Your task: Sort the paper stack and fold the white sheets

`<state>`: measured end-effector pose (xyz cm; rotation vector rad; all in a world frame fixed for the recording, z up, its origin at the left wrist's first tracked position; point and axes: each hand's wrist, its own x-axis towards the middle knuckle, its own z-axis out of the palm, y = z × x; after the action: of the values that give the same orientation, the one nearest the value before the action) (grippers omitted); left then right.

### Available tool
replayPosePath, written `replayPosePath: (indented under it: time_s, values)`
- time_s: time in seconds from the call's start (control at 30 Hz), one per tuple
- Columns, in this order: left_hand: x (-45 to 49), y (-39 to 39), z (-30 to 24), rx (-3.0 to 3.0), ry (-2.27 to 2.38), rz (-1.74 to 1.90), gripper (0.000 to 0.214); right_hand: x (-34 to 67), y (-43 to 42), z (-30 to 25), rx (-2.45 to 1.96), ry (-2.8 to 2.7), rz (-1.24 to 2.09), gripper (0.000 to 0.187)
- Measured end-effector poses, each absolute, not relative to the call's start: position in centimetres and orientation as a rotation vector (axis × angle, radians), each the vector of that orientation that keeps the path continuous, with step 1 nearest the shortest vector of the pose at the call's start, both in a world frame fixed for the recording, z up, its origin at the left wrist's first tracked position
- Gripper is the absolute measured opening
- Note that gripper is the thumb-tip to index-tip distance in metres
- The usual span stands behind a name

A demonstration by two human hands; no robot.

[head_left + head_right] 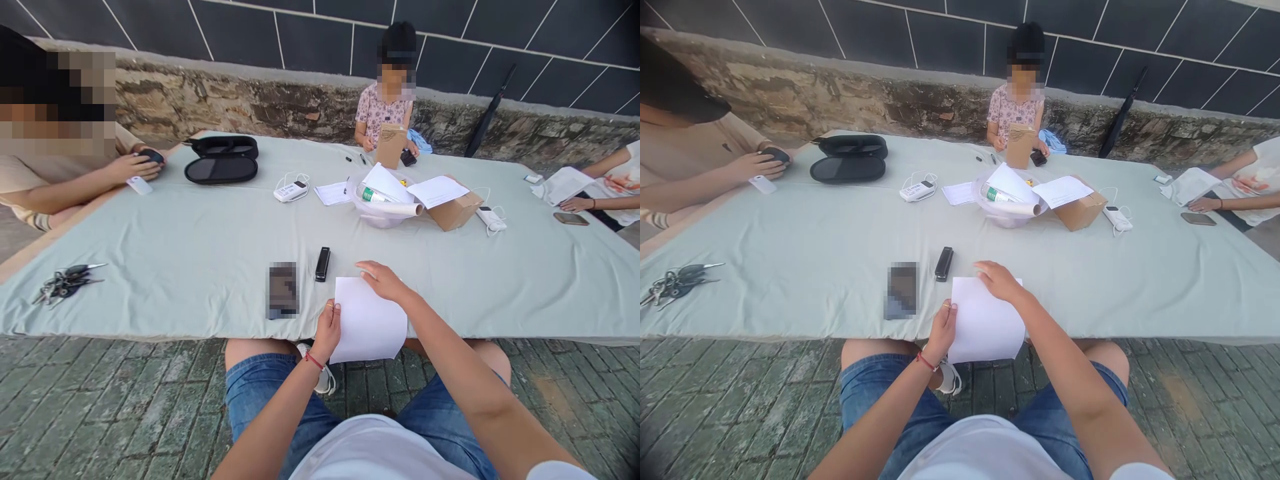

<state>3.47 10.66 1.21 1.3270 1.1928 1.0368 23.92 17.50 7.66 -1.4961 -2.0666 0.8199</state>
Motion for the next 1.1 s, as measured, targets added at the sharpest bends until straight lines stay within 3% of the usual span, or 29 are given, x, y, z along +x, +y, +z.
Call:
replayPosePath:
  time_s: [0.2, 0.43, 0.87, 1.1]
  values:
    - [3.1, 10.7, 1.5, 1.058, 1.086, 1.117, 0.035, 29.2, 12.6, 5.1, -1.795, -1.303, 0.924, 0.051]
    - [3.5, 11.0, 1.2, 1.035, 1.206, 1.216, 0.033, 29.7, 6.0, 4.8, -1.374, -0.886, 1.701, 0.054]
    - [3.7, 11.0, 1.5, 1.063, 1.329, 1.182, 0.03, 27.6, 2.8, 2.2, -1.392, -0.747, 1.718, 0.042]
    - [2.7, 10.0, 2.4, 0.72, 1.114, 0.877, 0.034, 27.3, 0.7, 1.4, -1.374, -0.536, 1.724, 0.033]
